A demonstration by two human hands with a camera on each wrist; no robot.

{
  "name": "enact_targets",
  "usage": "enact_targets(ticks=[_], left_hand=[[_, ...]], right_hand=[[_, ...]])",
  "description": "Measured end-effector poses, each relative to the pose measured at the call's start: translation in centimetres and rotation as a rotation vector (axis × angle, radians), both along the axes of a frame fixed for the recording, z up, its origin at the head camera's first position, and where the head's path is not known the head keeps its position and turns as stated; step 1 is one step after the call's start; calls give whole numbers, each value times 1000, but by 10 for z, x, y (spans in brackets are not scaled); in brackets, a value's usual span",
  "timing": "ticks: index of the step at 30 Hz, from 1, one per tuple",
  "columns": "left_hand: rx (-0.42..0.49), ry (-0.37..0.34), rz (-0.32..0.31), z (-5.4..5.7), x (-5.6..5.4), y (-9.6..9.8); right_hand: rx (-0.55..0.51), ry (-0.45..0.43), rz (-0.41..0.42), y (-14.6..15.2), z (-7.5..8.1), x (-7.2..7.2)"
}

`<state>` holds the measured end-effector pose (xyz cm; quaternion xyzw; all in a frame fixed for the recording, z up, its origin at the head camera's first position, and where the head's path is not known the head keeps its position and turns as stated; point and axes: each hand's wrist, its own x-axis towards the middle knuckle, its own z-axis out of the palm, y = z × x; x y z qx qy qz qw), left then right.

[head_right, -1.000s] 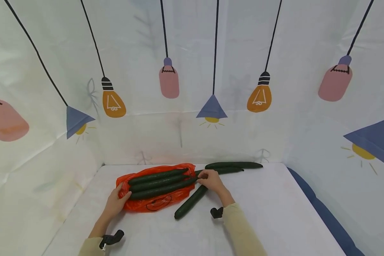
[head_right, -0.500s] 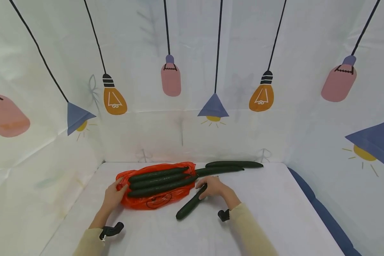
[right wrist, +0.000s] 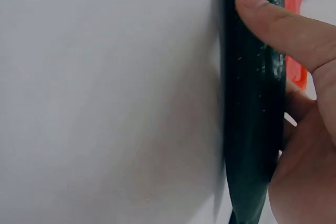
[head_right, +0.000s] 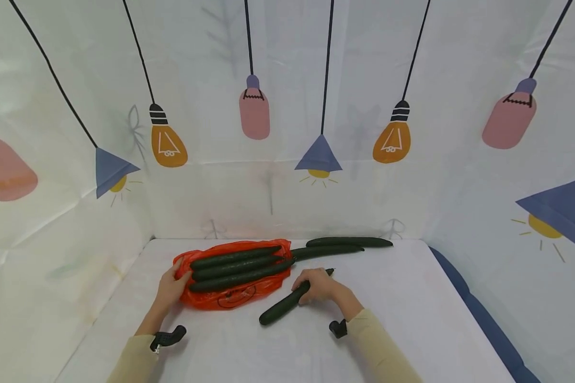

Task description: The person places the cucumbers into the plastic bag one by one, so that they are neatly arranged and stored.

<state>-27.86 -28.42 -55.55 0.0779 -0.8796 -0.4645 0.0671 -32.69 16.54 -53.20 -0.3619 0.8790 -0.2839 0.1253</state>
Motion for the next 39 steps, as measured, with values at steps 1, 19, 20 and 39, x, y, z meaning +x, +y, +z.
enact_targets(ticks=[1, 19, 20, 39], left_hand=[[13, -13, -4, 0, 0, 0], [165, -110, 3, 3, -2, 1], [174, -110, 6, 4, -2, 2], [560, -83, 6, -4, 5, 8]], right_hand=[[-7, -9, 4, 0, -1, 1], [-147, -1, 61, -10, 1, 14], [-151, 5, 61, -11, 3, 13], [-193, 187, 42, -62, 19, -6]])
